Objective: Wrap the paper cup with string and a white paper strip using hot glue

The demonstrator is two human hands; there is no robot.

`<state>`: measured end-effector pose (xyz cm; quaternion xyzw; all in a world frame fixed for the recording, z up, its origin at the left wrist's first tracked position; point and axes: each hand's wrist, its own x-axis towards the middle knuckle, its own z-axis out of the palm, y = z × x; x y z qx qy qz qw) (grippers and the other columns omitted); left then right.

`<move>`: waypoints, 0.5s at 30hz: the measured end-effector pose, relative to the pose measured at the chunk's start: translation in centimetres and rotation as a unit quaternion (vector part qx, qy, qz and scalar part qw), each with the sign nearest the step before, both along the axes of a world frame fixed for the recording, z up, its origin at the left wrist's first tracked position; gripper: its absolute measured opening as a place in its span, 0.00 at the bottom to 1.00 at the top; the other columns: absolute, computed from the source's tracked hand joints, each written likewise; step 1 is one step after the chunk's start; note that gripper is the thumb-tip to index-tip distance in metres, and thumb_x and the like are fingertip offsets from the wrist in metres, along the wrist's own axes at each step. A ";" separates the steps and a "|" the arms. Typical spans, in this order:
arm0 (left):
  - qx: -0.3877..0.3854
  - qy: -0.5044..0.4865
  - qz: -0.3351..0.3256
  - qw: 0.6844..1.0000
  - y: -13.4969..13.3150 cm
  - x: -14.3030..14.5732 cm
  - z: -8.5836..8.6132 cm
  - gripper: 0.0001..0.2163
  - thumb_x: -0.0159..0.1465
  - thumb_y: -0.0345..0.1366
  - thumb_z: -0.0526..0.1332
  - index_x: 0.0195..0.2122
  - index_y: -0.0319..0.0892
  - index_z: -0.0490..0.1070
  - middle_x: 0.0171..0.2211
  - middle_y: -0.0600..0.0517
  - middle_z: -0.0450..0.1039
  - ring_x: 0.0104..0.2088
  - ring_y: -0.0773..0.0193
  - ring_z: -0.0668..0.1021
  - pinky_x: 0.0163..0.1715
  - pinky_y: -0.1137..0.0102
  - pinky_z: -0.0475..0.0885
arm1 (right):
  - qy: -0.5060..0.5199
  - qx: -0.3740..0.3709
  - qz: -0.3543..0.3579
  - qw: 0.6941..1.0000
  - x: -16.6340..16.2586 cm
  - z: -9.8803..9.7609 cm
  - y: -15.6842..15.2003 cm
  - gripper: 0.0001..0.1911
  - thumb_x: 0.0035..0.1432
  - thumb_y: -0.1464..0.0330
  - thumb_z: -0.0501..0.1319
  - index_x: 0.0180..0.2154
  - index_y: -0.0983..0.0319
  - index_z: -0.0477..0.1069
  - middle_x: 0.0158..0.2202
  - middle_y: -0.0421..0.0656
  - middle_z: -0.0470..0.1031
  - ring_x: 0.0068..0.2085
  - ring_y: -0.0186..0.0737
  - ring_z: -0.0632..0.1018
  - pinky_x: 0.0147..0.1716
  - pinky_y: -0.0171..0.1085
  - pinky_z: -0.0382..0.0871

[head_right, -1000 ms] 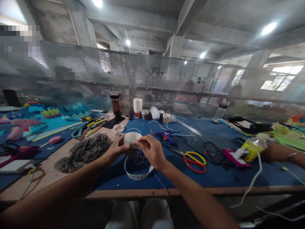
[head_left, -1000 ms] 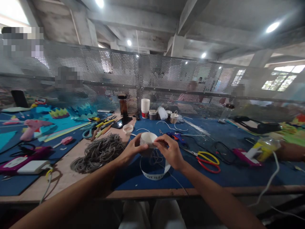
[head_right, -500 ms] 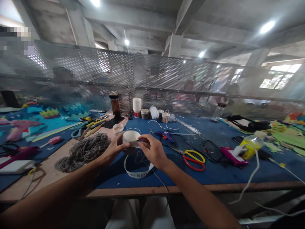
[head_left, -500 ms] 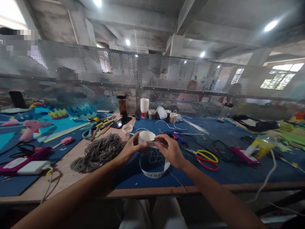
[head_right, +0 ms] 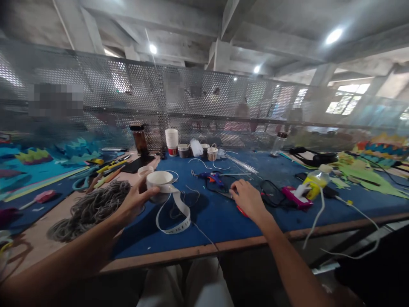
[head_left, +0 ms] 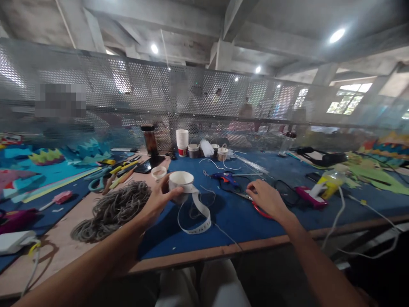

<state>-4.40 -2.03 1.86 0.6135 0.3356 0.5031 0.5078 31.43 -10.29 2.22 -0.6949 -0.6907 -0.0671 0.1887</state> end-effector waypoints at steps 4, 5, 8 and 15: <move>-0.014 -0.018 -0.005 1.000 0.1 0.0 -0.1 0.24 0.55 0.42 0.72 0.52 0.46 0.72 0.47 0.49 0.77 0.48 0.55 0.78 0.44 0.69 0.72 | -0.025 -0.047 -0.025 0.998 2.6 -1.9 -1.6 0.08 0.63 0.63 0.59 0.38 0.59 0.74 0.40 0.46 0.77 0.44 0.47 0.78 0.40 0.39 0.68; -0.019 -0.022 -0.009 1.000 0.1 0.0 -0.2 0.24 0.55 0.42 0.72 0.53 0.46 0.72 0.48 0.49 0.77 0.48 0.55 0.78 0.44 0.68 0.72 | -0.023 -0.052 -0.022 0.998 2.8 -2.2 -1.9 0.08 0.64 0.63 0.58 0.40 0.59 0.74 0.41 0.47 0.77 0.44 0.47 0.78 0.41 0.39 0.68; -0.021 -0.025 -0.019 0.999 0.1 -0.1 -0.4 0.25 0.56 0.41 0.72 0.54 0.45 0.71 0.48 0.47 0.77 0.48 0.53 0.78 0.44 0.66 0.72 | -0.005 -0.073 0.004 0.997 3.4 -2.3 -2.4 0.11 0.65 0.64 0.55 0.44 0.59 0.74 0.45 0.48 0.77 0.48 0.47 0.77 0.46 0.40 0.68; -0.024 -0.044 -0.007 0.999 0.1 0.1 -0.5 0.29 0.51 0.42 0.75 0.53 0.42 0.72 0.49 0.45 0.78 0.51 0.51 0.77 0.48 0.64 0.71 | 0.065 -0.105 0.080 0.989 4.9 -2.1 -2.6 0.20 0.58 0.65 0.59 0.52 0.60 0.71 0.51 0.50 0.75 0.53 0.49 0.76 0.54 0.43 0.67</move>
